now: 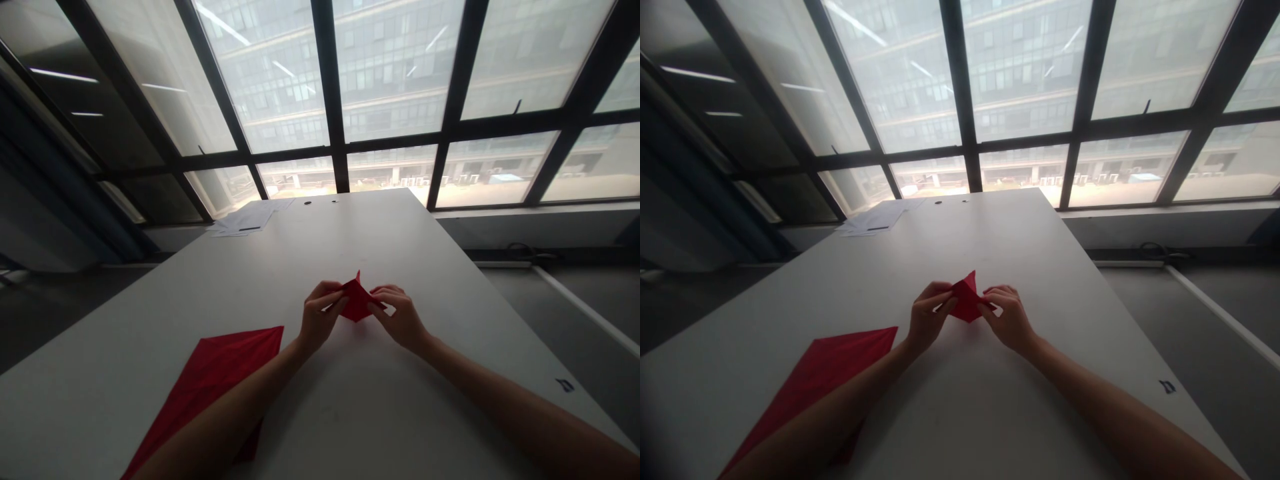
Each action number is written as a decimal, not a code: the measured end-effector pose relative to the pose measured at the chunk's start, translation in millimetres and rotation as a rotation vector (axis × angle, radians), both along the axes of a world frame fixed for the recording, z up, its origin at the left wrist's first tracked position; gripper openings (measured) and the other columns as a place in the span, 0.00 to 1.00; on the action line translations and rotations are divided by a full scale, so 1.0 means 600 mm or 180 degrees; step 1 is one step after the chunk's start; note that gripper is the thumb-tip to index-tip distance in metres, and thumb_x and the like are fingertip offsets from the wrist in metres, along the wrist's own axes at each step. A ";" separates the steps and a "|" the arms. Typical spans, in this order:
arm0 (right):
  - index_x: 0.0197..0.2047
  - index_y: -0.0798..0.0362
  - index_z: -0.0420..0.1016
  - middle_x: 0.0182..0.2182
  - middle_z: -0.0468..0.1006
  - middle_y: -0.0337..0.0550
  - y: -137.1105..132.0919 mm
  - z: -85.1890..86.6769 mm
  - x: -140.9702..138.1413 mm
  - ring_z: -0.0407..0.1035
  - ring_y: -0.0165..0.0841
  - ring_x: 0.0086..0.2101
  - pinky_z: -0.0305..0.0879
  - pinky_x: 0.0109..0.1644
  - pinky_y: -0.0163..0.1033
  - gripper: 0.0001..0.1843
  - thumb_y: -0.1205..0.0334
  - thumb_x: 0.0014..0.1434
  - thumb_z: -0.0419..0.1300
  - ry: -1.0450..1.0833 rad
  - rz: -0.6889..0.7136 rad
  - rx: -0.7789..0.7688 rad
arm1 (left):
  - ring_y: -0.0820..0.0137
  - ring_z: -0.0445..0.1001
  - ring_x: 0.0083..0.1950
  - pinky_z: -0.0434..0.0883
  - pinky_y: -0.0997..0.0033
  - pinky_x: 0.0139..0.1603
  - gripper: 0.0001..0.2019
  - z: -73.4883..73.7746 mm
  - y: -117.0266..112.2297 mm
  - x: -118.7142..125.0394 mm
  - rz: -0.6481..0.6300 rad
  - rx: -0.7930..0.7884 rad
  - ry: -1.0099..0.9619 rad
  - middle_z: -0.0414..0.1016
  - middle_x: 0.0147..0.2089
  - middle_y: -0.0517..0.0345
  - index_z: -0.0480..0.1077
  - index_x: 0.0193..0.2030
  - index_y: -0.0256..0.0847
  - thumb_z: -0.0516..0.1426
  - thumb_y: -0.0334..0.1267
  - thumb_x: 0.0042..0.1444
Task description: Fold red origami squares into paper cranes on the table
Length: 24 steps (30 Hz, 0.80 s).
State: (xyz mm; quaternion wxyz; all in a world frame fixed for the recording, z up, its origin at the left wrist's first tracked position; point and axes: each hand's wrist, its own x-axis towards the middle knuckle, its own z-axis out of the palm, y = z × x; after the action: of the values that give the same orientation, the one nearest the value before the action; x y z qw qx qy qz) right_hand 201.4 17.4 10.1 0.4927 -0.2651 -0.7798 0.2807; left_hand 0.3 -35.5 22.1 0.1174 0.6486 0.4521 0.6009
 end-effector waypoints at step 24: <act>0.47 0.54 0.75 0.30 0.80 0.43 0.022 -0.020 0.008 0.73 0.36 0.31 0.70 0.33 0.40 0.18 0.54 0.56 0.65 0.0656 0.0370 -0.1711 | 0.62 0.81 0.38 0.79 0.66 0.35 0.18 -0.014 0.005 0.007 -0.0637 -0.1570 -0.0733 0.82 0.39 0.52 0.73 0.53 0.38 0.63 0.41 0.57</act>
State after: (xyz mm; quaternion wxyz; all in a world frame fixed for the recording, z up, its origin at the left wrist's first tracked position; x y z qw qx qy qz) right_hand 206.1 30.9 -1.7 0.4645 -0.3111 -0.6372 0.5304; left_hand 4.4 -32.4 13.9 0.3808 0.5694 0.5020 0.5280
